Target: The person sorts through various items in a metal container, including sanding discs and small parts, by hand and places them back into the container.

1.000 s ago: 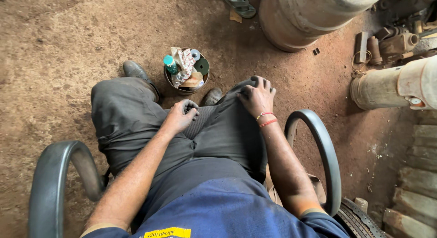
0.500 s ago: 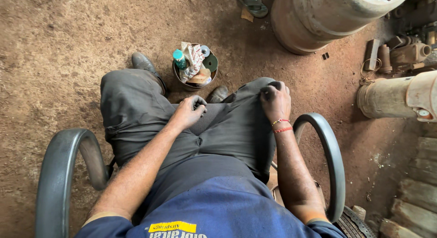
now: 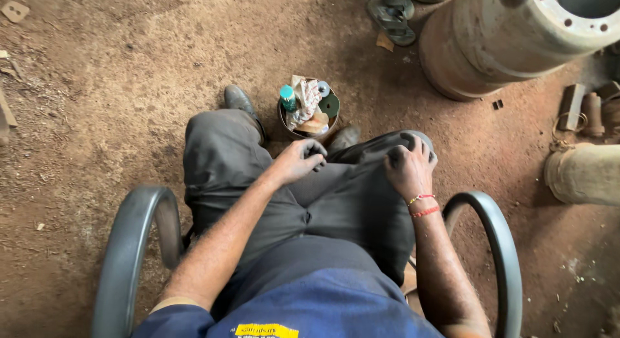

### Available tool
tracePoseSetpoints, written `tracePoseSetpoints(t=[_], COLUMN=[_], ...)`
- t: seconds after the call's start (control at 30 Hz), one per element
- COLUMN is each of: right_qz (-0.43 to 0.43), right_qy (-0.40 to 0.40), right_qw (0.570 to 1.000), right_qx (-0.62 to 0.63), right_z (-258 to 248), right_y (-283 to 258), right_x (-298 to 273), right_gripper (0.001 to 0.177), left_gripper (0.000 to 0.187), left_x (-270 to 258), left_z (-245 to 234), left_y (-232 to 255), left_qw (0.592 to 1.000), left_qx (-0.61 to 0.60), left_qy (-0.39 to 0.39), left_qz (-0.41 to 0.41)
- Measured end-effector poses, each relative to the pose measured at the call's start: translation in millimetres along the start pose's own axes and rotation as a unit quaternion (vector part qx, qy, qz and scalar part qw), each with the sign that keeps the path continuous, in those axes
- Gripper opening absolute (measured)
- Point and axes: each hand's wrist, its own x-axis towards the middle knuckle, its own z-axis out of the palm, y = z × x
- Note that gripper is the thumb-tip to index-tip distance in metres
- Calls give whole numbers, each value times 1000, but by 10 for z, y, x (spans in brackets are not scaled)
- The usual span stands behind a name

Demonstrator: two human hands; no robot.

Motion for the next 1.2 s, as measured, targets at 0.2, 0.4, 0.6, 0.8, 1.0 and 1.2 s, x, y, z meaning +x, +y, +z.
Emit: tracePoseSetpoints(t=[0.2,0.4,0.6,0.8,1.0,1.2], right_qz=[-59,-107,-153,-183,-204,-152], right_qy=[-69,-201,-214,-307,-237,-271], right_qw=[968,923,928,933,950,950], right_qx=[235,310,262,49,1,3], right_z=[140,849,1800,2641,3082,2891], right_y=[-249,-559,-793,-1087,-1039,-883], right_x=[649,1568,2381,2868,2661,2470], right_gripper=[21,29,73,103,56,52], left_gripper=[13,14,14,16,16,24], left_x=[805,1699,2161,2123,2071,2011], left_z=[-665,-1318,-1484,-1564,-1576,-1530], left_y=[564,405,30,268,299,144], left_qw=[989,983,979,958,960,933], left_qx=[117,14,13,67,118,279], left_qy=[88,185,202,234,241,173], left_qz=[21,16,30,-149,-76,-147])
